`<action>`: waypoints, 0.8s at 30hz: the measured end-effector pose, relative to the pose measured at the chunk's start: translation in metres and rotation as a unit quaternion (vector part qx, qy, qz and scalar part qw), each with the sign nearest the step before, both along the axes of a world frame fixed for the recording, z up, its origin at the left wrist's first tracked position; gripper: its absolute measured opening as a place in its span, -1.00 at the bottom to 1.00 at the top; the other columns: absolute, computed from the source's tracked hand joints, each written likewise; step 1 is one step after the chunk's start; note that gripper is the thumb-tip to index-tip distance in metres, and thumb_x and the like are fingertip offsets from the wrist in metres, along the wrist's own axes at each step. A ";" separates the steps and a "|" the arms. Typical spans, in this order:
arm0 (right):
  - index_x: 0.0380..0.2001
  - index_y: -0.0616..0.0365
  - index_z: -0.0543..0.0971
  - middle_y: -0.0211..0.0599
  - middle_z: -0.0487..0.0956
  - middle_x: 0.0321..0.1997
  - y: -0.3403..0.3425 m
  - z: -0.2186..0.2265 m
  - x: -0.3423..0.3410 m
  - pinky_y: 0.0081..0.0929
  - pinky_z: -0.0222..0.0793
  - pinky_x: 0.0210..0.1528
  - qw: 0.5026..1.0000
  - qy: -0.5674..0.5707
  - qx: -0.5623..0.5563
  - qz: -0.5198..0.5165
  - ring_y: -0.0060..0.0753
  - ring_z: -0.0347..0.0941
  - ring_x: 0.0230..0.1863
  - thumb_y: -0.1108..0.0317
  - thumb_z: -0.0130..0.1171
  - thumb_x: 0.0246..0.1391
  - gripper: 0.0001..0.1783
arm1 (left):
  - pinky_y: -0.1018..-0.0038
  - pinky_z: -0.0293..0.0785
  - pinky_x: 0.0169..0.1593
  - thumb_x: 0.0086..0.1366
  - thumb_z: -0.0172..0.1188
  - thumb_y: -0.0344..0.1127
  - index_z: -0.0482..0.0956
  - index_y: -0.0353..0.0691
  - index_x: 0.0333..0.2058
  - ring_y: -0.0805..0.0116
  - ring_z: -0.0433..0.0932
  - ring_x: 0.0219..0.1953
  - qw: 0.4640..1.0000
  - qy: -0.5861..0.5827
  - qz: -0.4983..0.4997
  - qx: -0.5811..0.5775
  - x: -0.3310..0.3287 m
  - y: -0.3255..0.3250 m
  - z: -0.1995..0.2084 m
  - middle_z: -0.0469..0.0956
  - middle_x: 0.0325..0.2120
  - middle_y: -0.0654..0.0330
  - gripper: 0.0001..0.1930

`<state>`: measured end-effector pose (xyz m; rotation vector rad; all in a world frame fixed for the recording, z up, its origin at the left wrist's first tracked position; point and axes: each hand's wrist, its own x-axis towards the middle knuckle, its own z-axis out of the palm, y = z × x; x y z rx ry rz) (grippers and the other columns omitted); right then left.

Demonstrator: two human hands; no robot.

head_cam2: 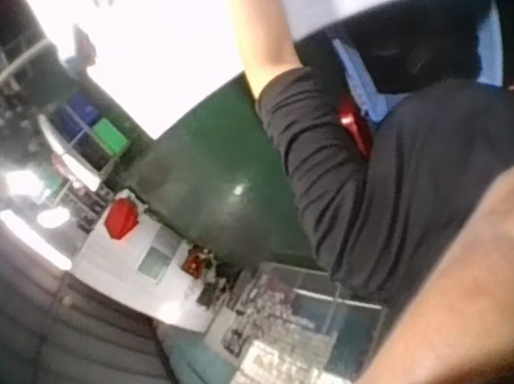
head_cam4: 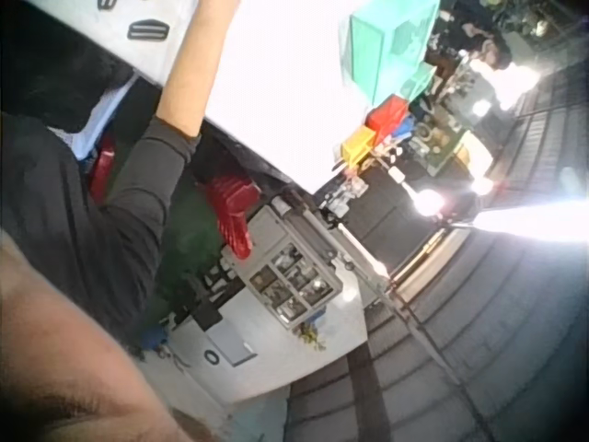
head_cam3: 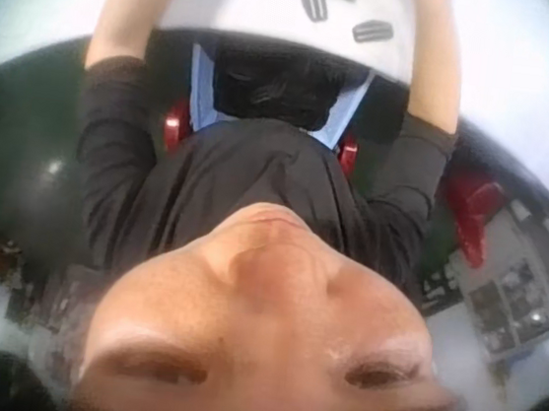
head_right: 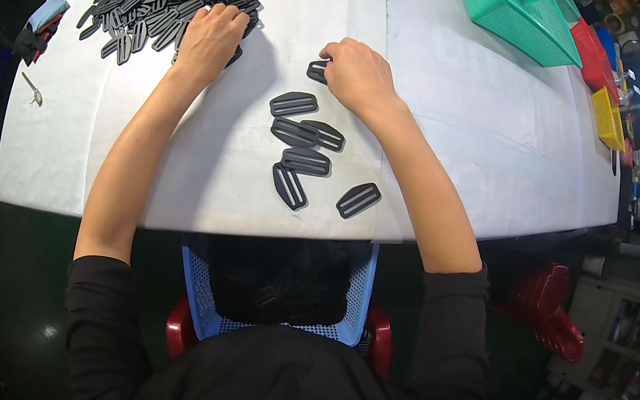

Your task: The person picks up plastic strap adjusters from a large pile and places them into a small blue basket.

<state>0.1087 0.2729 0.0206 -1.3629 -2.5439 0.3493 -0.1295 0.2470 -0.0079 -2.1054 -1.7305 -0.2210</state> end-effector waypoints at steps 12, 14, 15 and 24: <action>-0.28 0.02 0.68 -0.15 0.60 -0.20 0.045 -0.011 -0.074 -0.24 0.43 -0.06 0.971 0.231 0.025 0.049 -0.10 0.54 -0.16 0.34 0.12 0.00 -0.78 | 0.37 0.43 -0.13 0.07 0.12 -0.43 0.47 -0.23 -0.18 0.25 0.47 -0.17 0.994 -0.044 -0.093 0.031 0.021 -0.002 -0.008 0.53 -0.34 0.21 -0.72; -0.30 0.03 0.69 -0.18 0.60 -0.25 0.048 -0.009 -0.079 -0.32 0.44 -0.12 0.963 0.260 0.039 0.053 -0.19 0.56 -0.23 0.36 0.13 0.00 -0.79 | 0.37 0.43 -0.13 0.05 0.12 -0.45 0.48 -0.23 -0.18 0.27 0.47 -0.16 0.992 -0.063 -0.097 0.044 0.022 -0.002 -0.013 0.53 -0.33 0.21 -0.71; -0.30 0.03 0.69 -0.18 0.60 -0.26 0.048 -0.005 -0.080 -0.34 0.44 -0.14 0.960 0.272 0.031 0.051 -0.22 0.56 -0.25 0.36 0.13 0.00 -0.79 | 0.38 0.44 -0.11 0.04 0.10 -0.46 0.52 -0.23 -0.19 0.28 0.46 -0.15 0.991 -0.076 -0.089 0.063 0.023 -0.004 -0.015 0.53 -0.29 0.20 -0.71; -0.20 0.09 0.66 -0.20 0.64 -0.23 0.055 0.001 -0.060 -0.43 0.44 -0.13 0.969 0.189 -0.075 0.138 -0.30 0.56 -0.22 0.34 0.19 0.02 -0.75 | 0.34 0.45 -0.02 0.09 0.19 -0.38 0.58 -0.20 -0.18 0.24 0.50 -0.13 0.977 -0.165 -0.130 -0.023 0.054 -0.029 -0.012 0.57 -0.27 0.19 -0.73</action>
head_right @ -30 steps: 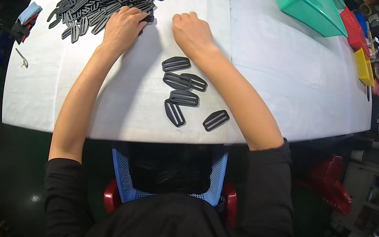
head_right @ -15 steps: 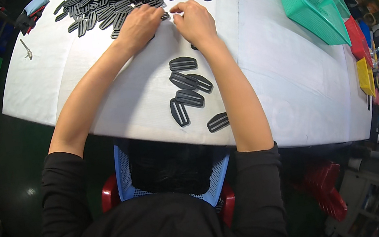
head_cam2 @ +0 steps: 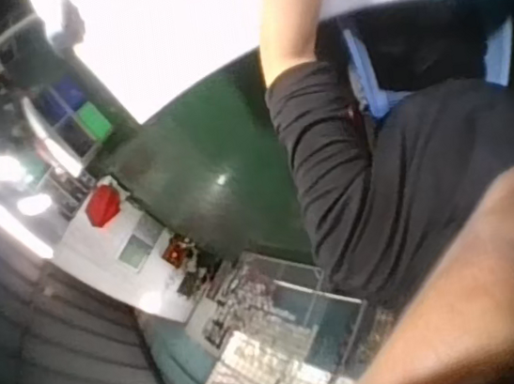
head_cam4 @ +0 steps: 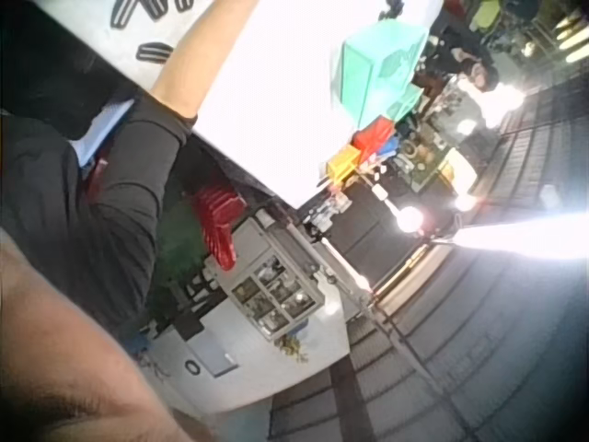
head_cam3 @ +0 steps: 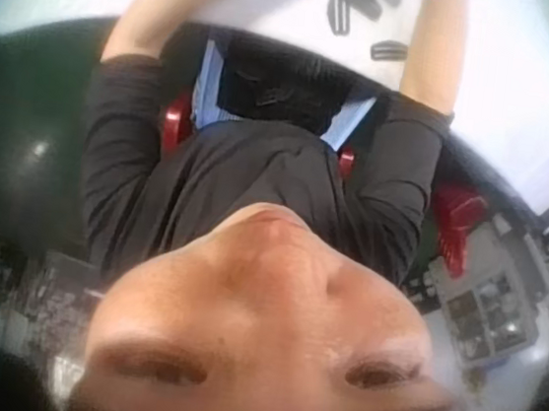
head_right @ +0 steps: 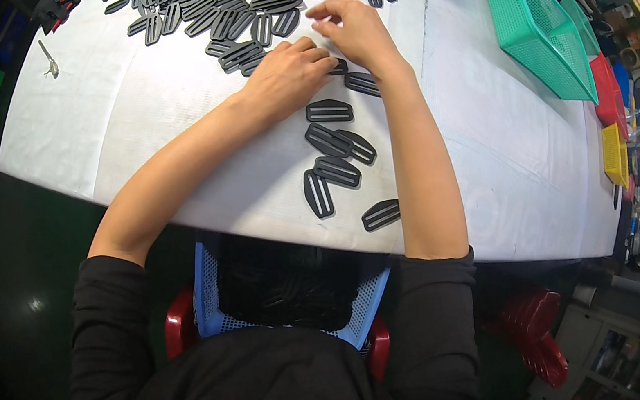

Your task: The person picks up plastic strap adjusters from a large pile and places them into a small blue basket.

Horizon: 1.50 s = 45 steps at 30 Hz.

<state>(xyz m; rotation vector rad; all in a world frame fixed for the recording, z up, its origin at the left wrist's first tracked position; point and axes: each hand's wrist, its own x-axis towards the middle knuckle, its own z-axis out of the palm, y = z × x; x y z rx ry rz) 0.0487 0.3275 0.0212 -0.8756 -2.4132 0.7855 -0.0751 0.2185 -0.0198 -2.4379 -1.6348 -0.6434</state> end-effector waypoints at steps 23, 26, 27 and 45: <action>-0.21 0.03 0.57 -0.29 0.48 -0.19 -0.043 -0.001 -0.010 -0.38 0.39 -0.11 0.989 -0.120 0.032 0.083 -0.27 0.45 -0.18 0.18 0.36 -0.10 -0.64 | 0.34 0.45 -0.09 0.10 0.32 -0.29 0.52 -0.19 -0.30 0.20 0.50 -0.12 0.984 -0.117 0.075 -0.112 -0.049 -0.108 0.030 0.51 -0.21 0.18 -0.78; -0.23 0.11 0.57 -0.25 0.45 -0.24 -0.034 -0.010 -0.033 -0.38 0.39 -0.14 0.984 -0.124 0.038 0.119 -0.28 0.43 -0.24 0.19 0.40 -0.15 -0.60 | 0.35 0.45 -0.07 0.12 0.31 -0.28 0.54 -0.18 -0.27 0.19 0.50 -0.11 0.976 -0.177 0.096 -0.083 -0.054 -0.107 0.037 0.52 -0.21 0.18 -0.77; -0.25 0.12 0.57 -0.24 0.45 -0.25 -0.031 -0.011 -0.036 -0.38 0.38 -0.14 0.982 -0.133 0.043 0.128 -0.28 0.43 -0.25 0.20 0.41 -0.17 -0.60 | 0.35 0.45 -0.04 0.14 0.29 -0.28 0.56 -0.17 -0.22 0.19 0.49 -0.09 0.977 -0.166 0.121 -0.054 -0.062 -0.101 0.036 0.52 -0.19 0.19 -0.77; -0.18 -0.12 0.65 -0.30 0.54 -0.17 -0.024 -0.023 -0.050 -0.28 0.41 -0.03 0.976 -0.119 0.161 -0.082 -0.22 0.50 -0.08 0.04 0.16 0.08 -0.70 | 0.42 0.45 -0.09 0.25 0.14 -0.25 0.53 -0.25 -0.17 0.30 0.43 -0.13 1.000 0.018 0.005 0.018 -0.080 -0.089 0.006 0.47 -0.23 0.22 -0.76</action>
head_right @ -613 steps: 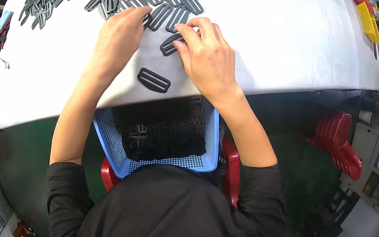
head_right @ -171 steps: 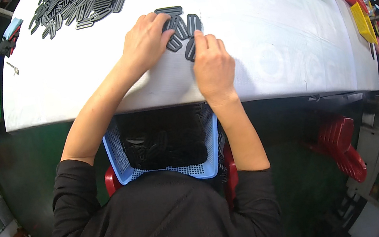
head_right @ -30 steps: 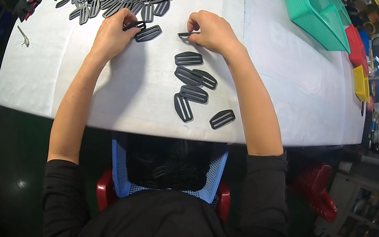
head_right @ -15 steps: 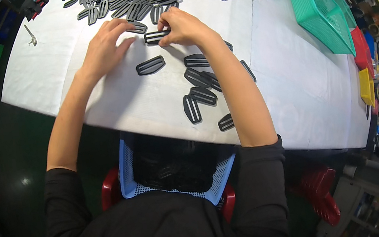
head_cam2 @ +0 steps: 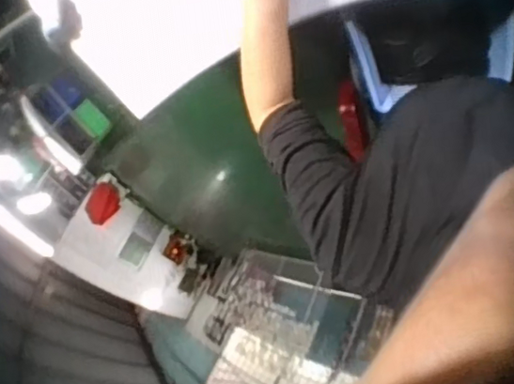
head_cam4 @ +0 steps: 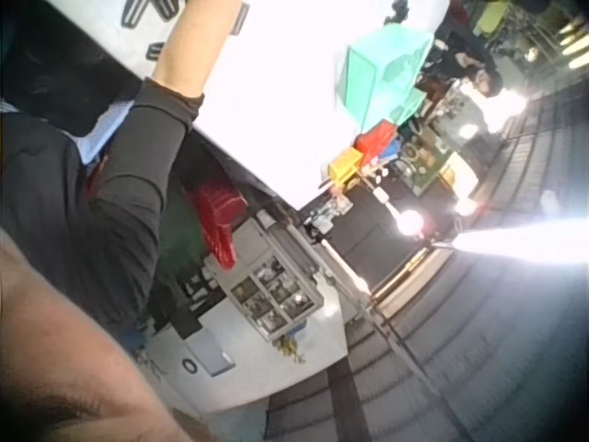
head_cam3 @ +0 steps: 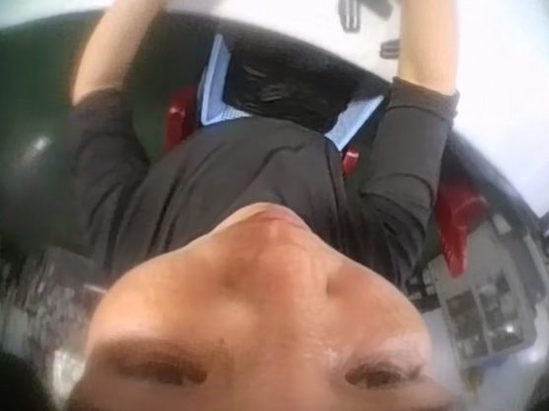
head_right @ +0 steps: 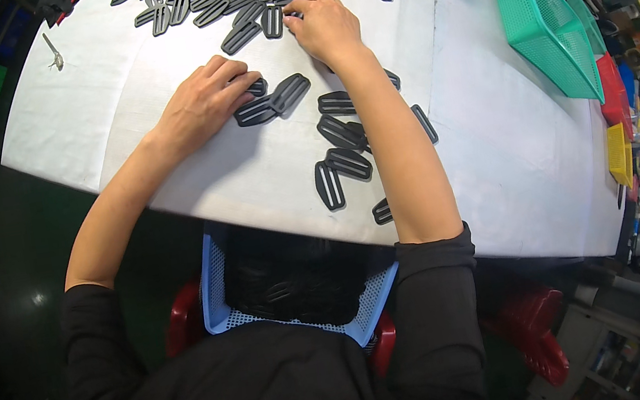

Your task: The person picks up plastic strap adjusters from a large pile and places them into a small blue basket.

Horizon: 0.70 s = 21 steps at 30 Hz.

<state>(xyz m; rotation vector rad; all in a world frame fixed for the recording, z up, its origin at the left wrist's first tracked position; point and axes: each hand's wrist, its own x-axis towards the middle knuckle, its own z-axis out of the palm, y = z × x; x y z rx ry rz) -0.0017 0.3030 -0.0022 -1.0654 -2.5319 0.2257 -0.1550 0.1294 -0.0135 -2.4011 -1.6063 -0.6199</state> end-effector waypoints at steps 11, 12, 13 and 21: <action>-0.21 0.12 0.52 -0.18 0.56 -0.32 -0.009 0.002 0.038 -0.21 0.51 -0.18 0.980 -0.140 0.142 -0.003 -0.07 0.57 -0.27 0.38 0.21 -0.03 -0.74 | 0.38 0.48 -0.16 0.29 0.09 -0.35 0.52 -0.27 -0.23 0.21 0.49 -0.17 0.967 -0.142 0.106 -0.185 0.027 0.001 0.013 0.49 -0.24 0.13 -0.85; -0.18 0.10 0.56 -0.16 0.59 -0.30 -0.003 -0.002 0.044 -0.17 0.50 -0.16 0.982 -0.106 0.155 -0.001 -0.02 0.57 -0.31 0.42 0.17 -0.07 -0.70 | 0.34 0.47 -0.12 0.28 0.12 -0.34 0.52 -0.26 -0.21 0.17 0.48 -0.15 0.966 -0.166 0.096 -0.174 0.029 0.000 0.012 0.49 -0.24 0.11 -0.84; -0.17 0.08 0.58 -0.15 0.59 -0.28 0.004 0.000 0.051 -0.14 0.49 -0.15 0.992 -0.076 0.093 -0.029 -0.02 0.57 -0.31 0.41 0.16 -0.08 -0.69 | 0.34 0.47 -0.11 0.27 0.13 -0.33 0.52 -0.26 -0.21 0.17 0.47 -0.13 0.973 -0.166 0.102 -0.125 0.029 0.003 0.011 0.49 -0.23 0.11 -0.83; -0.22 0.04 0.66 -0.19 0.58 -0.14 -0.010 0.017 0.042 -0.18 0.43 0.01 0.999 -0.025 0.022 -0.028 -0.13 0.49 -0.03 0.29 0.19 -0.07 -0.71 | 0.30 0.48 -0.05 0.23 0.17 -0.35 0.47 -0.25 -0.02 0.15 0.45 -0.07 0.980 -0.034 0.195 0.028 -0.007 0.045 -0.005 0.50 -0.13 0.11 -0.67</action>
